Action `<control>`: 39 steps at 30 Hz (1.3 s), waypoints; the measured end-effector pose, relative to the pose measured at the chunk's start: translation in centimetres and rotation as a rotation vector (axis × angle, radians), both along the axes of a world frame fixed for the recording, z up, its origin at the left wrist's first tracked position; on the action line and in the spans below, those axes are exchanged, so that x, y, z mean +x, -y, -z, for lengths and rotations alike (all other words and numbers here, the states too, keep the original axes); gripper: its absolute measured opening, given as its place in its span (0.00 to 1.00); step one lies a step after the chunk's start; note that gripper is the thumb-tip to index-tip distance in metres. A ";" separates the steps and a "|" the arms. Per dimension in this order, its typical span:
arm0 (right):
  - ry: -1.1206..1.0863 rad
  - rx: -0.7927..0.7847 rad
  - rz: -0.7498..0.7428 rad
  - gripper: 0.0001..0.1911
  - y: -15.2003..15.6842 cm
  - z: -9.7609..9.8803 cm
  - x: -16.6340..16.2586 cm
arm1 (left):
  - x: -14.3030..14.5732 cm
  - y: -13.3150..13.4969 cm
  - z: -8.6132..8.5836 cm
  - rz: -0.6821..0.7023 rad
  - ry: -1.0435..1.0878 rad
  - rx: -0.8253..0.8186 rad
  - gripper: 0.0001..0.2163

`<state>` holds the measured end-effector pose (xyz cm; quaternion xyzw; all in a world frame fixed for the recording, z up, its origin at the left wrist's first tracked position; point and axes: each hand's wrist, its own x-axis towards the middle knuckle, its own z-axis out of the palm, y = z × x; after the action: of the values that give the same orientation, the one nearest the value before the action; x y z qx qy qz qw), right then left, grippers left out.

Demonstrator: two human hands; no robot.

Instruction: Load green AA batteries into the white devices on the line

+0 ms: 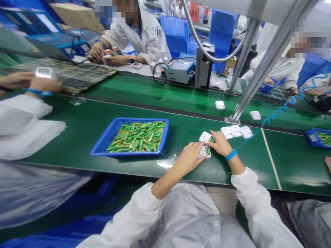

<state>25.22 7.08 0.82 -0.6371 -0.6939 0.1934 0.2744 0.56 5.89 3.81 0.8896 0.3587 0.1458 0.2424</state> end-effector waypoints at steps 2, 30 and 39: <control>-0.005 0.009 0.049 0.38 1.2 -0.5 -0.1 | 0.1 0.9 0.6 0.027 0.003 -0.011 0.27; 0.212 0.321 0.818 0.19 24.7 0.7 21.5 | 27.7 2.8 0.1 1.055 0.188 0.150 0.16; 0.247 0.262 0.727 0.26 23.1 1.7 17.6 | 25.4 -0.3 -2.8 1.093 0.252 0.133 0.19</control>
<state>42.84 -16.02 -0.88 -0.8189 -0.4700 -0.0841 0.3185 25.98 6.23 6.59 0.9351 -0.1957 0.1262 0.2672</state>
